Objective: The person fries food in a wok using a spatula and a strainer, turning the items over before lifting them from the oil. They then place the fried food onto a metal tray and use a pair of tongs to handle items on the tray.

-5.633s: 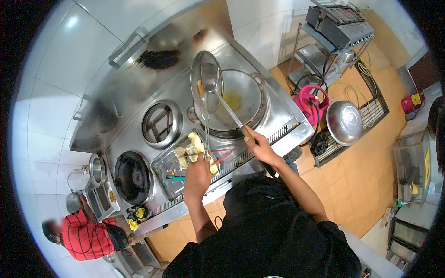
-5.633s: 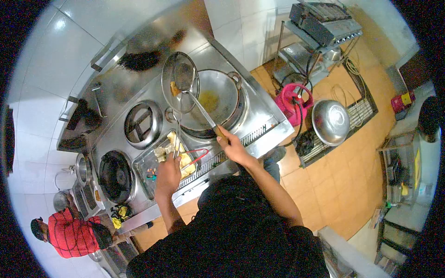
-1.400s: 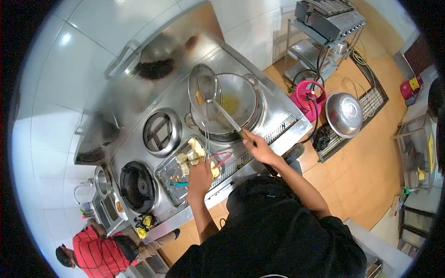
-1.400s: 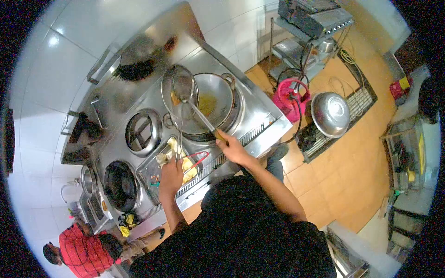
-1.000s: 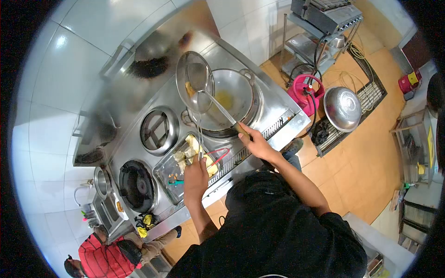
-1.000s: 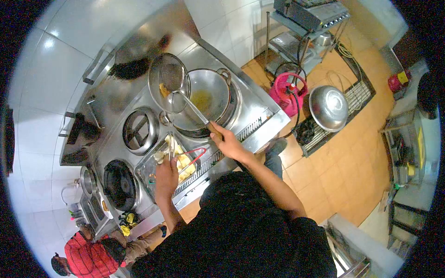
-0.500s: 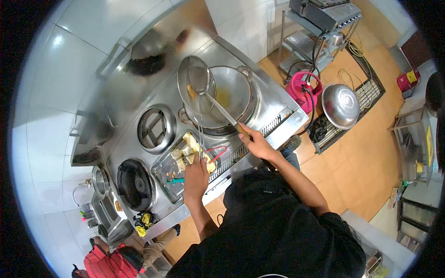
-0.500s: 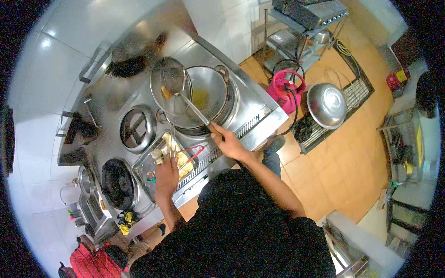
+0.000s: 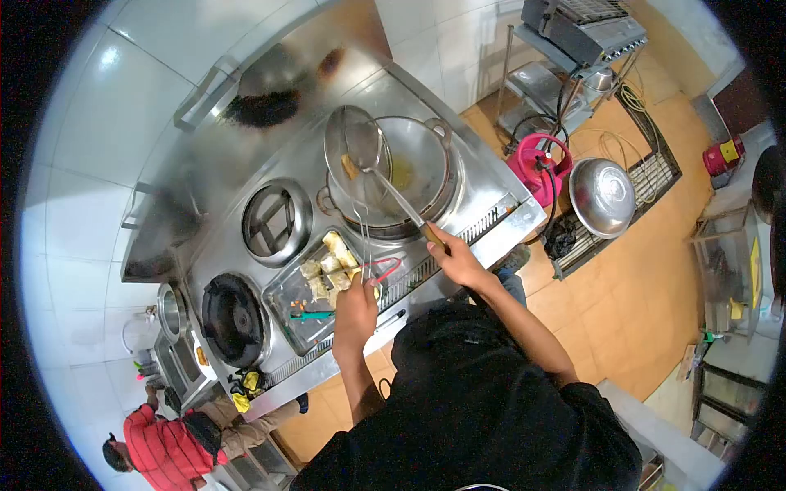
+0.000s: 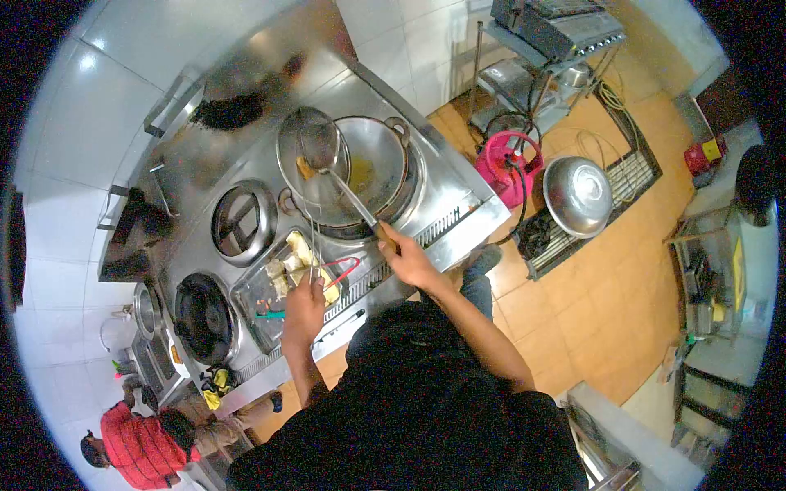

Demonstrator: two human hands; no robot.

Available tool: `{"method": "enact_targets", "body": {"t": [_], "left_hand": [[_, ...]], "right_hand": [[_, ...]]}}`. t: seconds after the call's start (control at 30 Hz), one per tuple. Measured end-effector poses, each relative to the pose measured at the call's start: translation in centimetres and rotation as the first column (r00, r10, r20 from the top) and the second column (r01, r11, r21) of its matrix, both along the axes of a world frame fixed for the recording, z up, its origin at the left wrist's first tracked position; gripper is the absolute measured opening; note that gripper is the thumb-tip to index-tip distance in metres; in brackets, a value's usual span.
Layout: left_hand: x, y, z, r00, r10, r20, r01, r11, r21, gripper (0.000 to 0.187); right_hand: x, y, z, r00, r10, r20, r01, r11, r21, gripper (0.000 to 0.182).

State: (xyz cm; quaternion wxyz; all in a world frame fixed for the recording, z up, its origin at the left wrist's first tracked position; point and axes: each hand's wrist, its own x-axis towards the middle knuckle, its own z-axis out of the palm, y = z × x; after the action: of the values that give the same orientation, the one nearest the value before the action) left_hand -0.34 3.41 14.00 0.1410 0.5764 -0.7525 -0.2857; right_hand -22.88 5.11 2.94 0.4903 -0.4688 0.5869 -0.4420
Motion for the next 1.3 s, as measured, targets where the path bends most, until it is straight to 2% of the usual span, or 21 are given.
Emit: {"method": "enact_targets", "body": {"t": [0.07, 0.17, 0.23, 0.33, 0.4, 0.5, 0.6, 0.67, 0.77, 0.87, 1.03, 1.13, 1.2, 1.3], "left_hand": [[0.0, 0.1, 0.8, 1.0, 0.014, 0.009, -0.013, 1.0, -0.023, 0.022], [-0.2, 0.1, 1.3, 1.0, 0.011, 0.007, -0.01, 0.995, -0.104, 0.022], [-0.3, -0.2, 0.7, 1.0, 0.017, 0.008, -0.017, 1.0, -0.012, 0.022], [-0.7, -0.2, 0.4, 0.999, 0.039, -0.027, -0.038, 0.999, 0.014, 0.022], [-0.5, 0.1, -0.2, 0.999, 0.018, -0.032, -0.018, 1.0, 0.006, 0.022], [0.0, 0.1, -1.1, 1.0, -0.001, -0.024, 0.001, 1.0, 0.012, 0.022], [0.6, 0.4, -0.9, 1.0, 0.01, -0.023, -0.01, 1.0, 0.003, 0.022], [0.9, 0.3, 0.1, 0.995, 0.018, 0.098, -0.011, 0.997, -0.072, 0.023], [0.5, 0.3, 1.3, 0.999, -0.024, 0.041, 0.027, 0.998, -0.06, 0.022], [0.7, 0.1, 0.3, 0.997, -0.019, 0.073, 0.021, 0.999, -0.033, 0.022], [1.0, 0.0, -2.5, 0.997, -0.007, 0.075, 0.007, 1.0, -0.006, 0.023], [0.8, 0.5, -1.9, 0.999, 0.003, 0.046, 0.0, 0.998, -0.055, 0.022], [0.7, 0.5, -1.1, 1.0, 0.023, 0.006, -0.023, 1.0, -0.017, 0.021], [-0.2, 0.5, 0.8, 0.997, 0.051, 0.053, -0.054, 0.997, 0.05, 0.021]], "right_hand": [[0.2, -0.3, 0.7, 0.997, -0.059, -0.045, 0.055, 0.994, -0.097, 0.05], [0.3, -0.7, 1.8, 0.998, -0.065, -0.007, 0.064, 0.994, -0.085, 0.053], [0.3, -0.8, 1.4, 0.997, -0.074, -0.002, 0.074, 0.992, -0.103, 0.053], [0.0, -0.4, 0.4, 0.997, -0.069, -0.023, 0.067, 0.993, -0.093, 0.052], [-0.1, 0.0, -0.9, 0.995, -0.042, -0.092, 0.035, 0.997, -0.075, 0.052], [0.1, 0.3, -1.7, 0.997, -0.027, -0.077, 0.026, 1.0, -0.015, 0.052], [0.5, 0.2, -0.7, 0.998, -0.058, -0.035, 0.055, 0.995, -0.082, 0.051], [0.8, 0.0, 0.2, 0.994, -0.105, -0.009, 0.102, 0.981, -0.165, 0.05], [0.9, -0.1, 1.3, 0.994, -0.102, 0.048, 0.106, 0.989, -0.102, 0.051], [0.7, 0.1, 0.3, 0.996, -0.083, -0.036, 0.08, 0.993, -0.085, 0.052], [0.6, 0.4, -2.0, 0.999, -0.028, 0.019, 0.027, 0.999, 0.02, 0.052], [0.7, 0.4, -1.2, 1.0, -0.004, 0.0, 0.004, 1.0, 0.031, 0.053], [0.7, 0.0, -0.2, 1.0, -0.028, 0.007, 0.029, 0.998, -0.052, 0.053], [0.4, -0.5, 1.0, 0.999, -0.046, -0.024, 0.043, 0.992, -0.118, 0.055]]}}
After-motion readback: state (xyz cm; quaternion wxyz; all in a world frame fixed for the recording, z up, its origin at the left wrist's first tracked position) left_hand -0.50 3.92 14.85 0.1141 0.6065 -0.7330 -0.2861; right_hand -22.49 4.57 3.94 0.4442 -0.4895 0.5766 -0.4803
